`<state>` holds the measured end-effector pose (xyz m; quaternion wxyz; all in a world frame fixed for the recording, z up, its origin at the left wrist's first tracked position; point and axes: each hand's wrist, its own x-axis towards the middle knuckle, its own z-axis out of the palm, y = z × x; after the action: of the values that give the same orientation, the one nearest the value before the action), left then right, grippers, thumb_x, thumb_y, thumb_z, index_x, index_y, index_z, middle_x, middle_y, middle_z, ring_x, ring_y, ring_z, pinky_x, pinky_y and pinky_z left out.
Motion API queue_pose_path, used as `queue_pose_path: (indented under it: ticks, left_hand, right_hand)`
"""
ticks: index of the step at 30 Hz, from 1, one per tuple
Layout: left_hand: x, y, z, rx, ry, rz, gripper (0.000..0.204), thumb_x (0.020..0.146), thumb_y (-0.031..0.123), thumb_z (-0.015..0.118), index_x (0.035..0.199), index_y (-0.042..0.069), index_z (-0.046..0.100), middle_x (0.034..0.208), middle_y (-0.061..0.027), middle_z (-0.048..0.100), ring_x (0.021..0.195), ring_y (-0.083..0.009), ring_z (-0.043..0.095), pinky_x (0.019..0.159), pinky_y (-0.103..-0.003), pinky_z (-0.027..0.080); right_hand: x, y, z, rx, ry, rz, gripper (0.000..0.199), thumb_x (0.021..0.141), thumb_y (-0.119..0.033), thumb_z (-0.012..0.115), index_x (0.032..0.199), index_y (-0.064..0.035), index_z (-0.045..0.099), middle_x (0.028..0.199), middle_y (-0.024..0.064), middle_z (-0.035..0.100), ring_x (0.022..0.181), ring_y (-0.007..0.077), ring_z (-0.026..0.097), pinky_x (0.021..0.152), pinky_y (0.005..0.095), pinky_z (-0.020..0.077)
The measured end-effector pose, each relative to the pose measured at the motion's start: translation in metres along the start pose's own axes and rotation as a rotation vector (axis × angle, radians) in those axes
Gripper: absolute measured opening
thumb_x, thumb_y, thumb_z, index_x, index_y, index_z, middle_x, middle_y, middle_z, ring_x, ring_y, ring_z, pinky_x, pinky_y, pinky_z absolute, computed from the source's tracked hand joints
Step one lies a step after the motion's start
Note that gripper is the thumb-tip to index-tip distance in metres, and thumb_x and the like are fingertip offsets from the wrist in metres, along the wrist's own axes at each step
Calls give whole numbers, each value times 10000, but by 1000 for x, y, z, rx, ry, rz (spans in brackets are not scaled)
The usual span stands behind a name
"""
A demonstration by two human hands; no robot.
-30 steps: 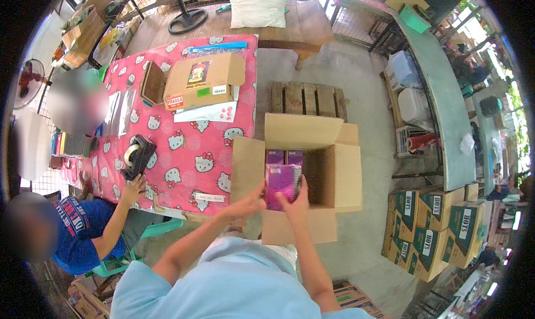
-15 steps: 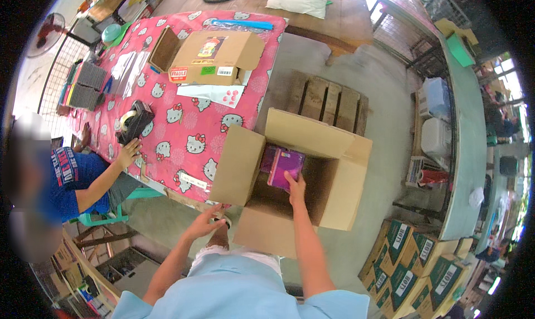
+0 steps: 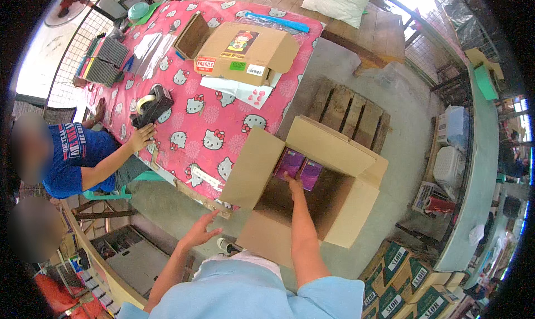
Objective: The person wraps individual small blue notebooks in clear plastic sheets by folding the plastic over the notebook and securing it with tape, then places a stack of wrapped notebooks into a cardboard shipping box.
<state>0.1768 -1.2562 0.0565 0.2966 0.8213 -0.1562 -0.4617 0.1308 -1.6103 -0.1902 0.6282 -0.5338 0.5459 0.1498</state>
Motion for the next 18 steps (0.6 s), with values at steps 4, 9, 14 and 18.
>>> queue_pose_path:
  ticks: [4, 9, 14, 18]
  left_hand:
    - [-3, -8, 1, 33, 67, 82, 816, 855, 340, 710, 1487, 58, 280, 1403, -260, 421, 1287, -404, 423, 1088, -449, 348]
    - [-3, -45, 8, 76, 214, -38, 888, 839, 325, 730, 1502, 49, 209, 1416, -310, 332, 1298, -445, 397, 1093, -456, 349]
    - [-6, -64, 15, 117, 189, -170, 893, 830, 338, 736, 1504, 64, 218, 1424, -306, 324, 1302, -439, 401, 1085, -454, 365]
    - [-6, -65, 22, 141, 190, -207, 886, 829, 347, 734, 1500, 63, 230, 1435, -307, 315, 1303, -441, 407, 1080, -451, 378]
  right_hand:
    - [35, 45, -45, 209, 212, -178, 885, 785, -613, 704, 1460, -125, 404, 1463, 93, 446, 1322, 340, 413, 1004, 562, 369]
    - [72, 88, -83, 295, 338, 3, 1052, 742, -779, 594, 1501, -104, 323, 1545, 114, 311, 1406, 326, 293, 1095, 581, 248]
    - [68, 70, -87, 262, 161, 135, 1148, 720, -893, 435, 1529, -100, 249, 1587, 143, 205, 1452, 335, 194, 1136, 579, 165]
    - [43, 34, -86, 233, 55, 131, 1149, 735, -895, 398, 1524, -71, 255, 1574, 180, 227, 1447, 342, 220, 1158, 526, 165]
